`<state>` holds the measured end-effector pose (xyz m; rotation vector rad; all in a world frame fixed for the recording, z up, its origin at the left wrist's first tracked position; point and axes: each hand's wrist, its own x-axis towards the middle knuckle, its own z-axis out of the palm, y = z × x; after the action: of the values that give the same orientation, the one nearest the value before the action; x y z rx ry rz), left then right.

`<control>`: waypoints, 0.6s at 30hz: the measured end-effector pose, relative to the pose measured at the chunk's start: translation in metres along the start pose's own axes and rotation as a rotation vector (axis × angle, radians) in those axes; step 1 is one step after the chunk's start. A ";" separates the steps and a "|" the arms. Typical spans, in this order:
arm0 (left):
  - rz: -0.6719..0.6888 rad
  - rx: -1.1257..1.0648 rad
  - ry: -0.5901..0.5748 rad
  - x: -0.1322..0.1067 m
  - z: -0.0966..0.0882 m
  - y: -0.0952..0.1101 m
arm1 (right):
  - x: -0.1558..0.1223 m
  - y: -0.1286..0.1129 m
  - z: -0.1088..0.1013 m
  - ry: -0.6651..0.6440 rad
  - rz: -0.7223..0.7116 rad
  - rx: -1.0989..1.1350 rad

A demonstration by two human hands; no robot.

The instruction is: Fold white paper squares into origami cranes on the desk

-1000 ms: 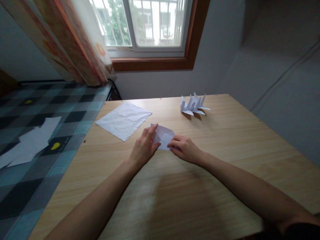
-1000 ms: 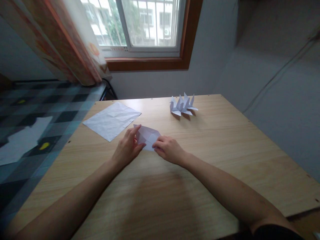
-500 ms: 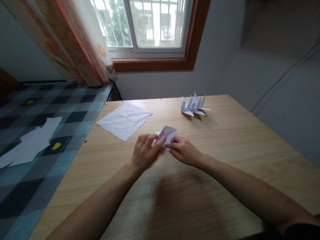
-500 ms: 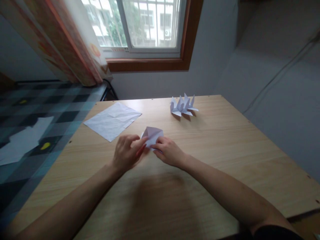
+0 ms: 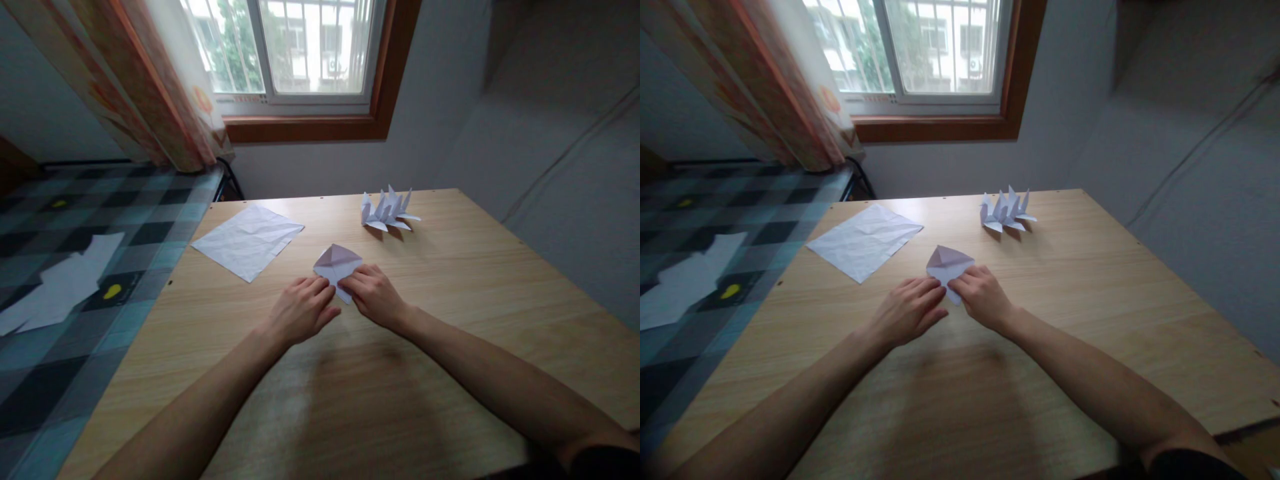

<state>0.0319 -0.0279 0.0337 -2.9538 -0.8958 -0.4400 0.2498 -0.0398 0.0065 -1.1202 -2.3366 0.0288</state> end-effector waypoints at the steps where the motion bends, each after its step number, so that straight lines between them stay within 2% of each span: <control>1: -0.004 -0.012 -0.001 0.000 0.000 -0.001 | 0.000 0.001 -0.001 -0.006 -0.031 -0.041; 9: -0.074 -0.142 0.028 -0.002 0.002 -0.010 | 0.003 0.005 -0.013 -0.055 -0.330 -0.185; 14: -0.033 -0.147 0.017 -0.002 0.003 -0.012 | 0.003 0.005 -0.019 -0.046 -0.403 -0.249; 18: -0.033 -0.145 0.013 -0.003 0.004 -0.014 | 0.003 0.010 -0.020 -0.027 -0.387 -0.220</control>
<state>0.0230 -0.0178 0.0282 -3.0654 -0.9519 -0.5483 0.2653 -0.0354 0.0228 -0.7469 -2.5886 -0.3636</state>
